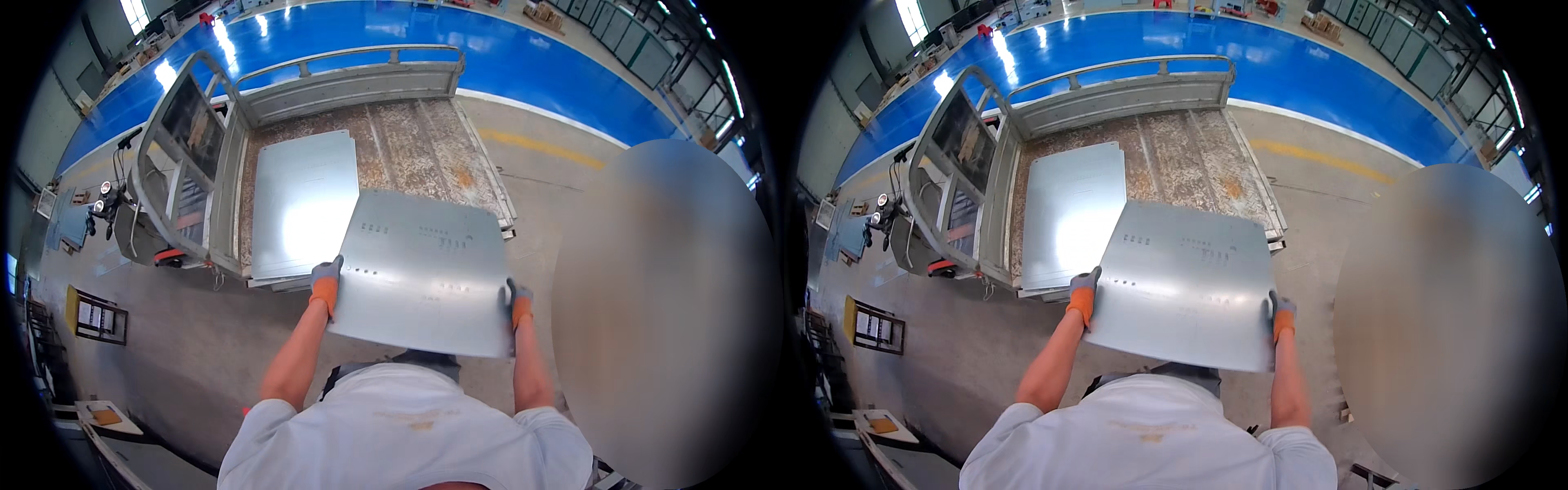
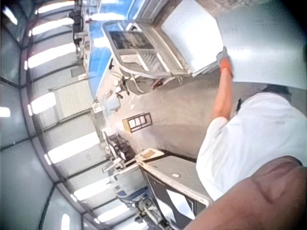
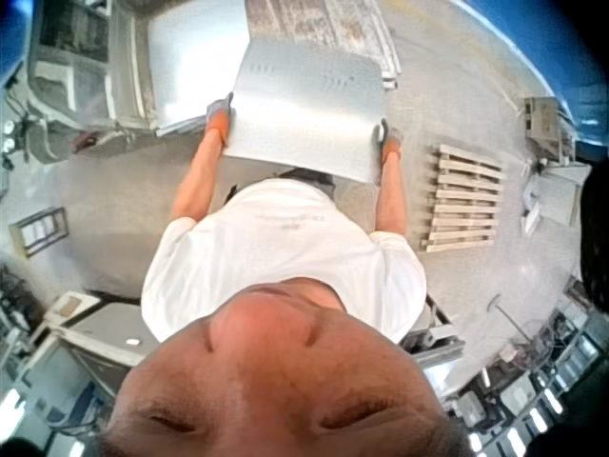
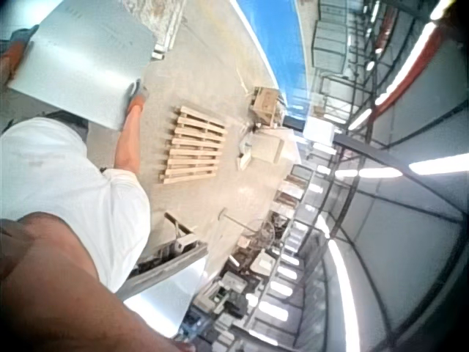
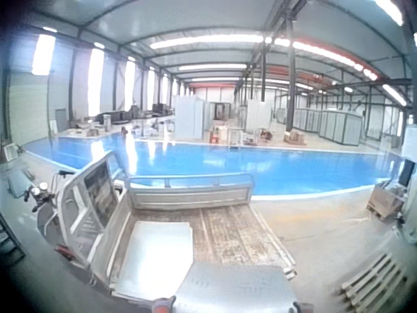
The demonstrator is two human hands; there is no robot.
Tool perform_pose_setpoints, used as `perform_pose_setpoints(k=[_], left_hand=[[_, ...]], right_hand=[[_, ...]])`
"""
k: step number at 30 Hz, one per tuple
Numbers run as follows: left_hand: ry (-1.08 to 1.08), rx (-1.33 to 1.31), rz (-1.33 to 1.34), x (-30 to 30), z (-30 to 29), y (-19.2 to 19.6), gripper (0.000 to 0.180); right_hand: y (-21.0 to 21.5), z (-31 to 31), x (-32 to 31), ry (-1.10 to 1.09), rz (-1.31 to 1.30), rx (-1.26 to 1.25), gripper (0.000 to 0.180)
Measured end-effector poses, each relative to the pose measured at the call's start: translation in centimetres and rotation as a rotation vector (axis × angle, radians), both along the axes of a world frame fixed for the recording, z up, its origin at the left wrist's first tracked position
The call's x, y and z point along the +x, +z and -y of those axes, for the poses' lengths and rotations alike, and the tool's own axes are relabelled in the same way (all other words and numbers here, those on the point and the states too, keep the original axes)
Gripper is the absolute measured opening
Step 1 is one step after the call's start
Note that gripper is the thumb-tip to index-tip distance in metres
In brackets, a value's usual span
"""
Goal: The person removes perforated metal panels from a large industrial machine bed and places them onto a nearby cart. They repeat this process for several panels, moving them one at a time from the machine to the cart.
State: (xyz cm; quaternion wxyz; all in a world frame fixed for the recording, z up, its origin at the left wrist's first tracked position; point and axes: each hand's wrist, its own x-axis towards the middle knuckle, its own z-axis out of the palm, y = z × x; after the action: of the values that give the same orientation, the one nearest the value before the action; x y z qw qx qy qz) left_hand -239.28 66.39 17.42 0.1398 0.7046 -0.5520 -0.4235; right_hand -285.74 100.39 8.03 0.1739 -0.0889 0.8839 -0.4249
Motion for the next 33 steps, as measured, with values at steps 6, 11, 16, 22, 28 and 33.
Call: perform_pose_setpoints(k=[6, 11, 16, 22, 28, 33], left_hand=[[0.227, -0.03, -0.174, -11.8, 10.0, -3.0, 0.048], [-0.081, 0.015, 0.086, -17.9, 10.0, -7.0, 0.065], [-0.253, 0.312, -0.132, -8.7, -0.3, -14.6, 0.06], [0.574, 0.467, -0.076, 14.0, -22.6, -14.5, 0.04], [0.86, 0.458, -0.033, 24.7, -39.3, -13.7, 0.048], [0.835, 0.439, 0.155, 29.3, -44.0, -18.5, 0.051]], right_hand=[[6.9, 18.2, -15.5, 0.226, 0.005, 0.169, 0.058], [3.1, 25.2, -18.4, 0.266, -0.199, 0.645, 0.076], [-8.1, 19.7, -12.5, 0.663, -0.095, 1.068, 0.077], [-10.9, 17.4, 4.6, 1.414, 0.216, 0.987, 0.06], [-12.2, 25.4, 13.2, 1.516, 0.073, 0.871, 0.05], [-12.3, 31.3, 18.0, 1.267, 0.091, 0.787, 0.048]])
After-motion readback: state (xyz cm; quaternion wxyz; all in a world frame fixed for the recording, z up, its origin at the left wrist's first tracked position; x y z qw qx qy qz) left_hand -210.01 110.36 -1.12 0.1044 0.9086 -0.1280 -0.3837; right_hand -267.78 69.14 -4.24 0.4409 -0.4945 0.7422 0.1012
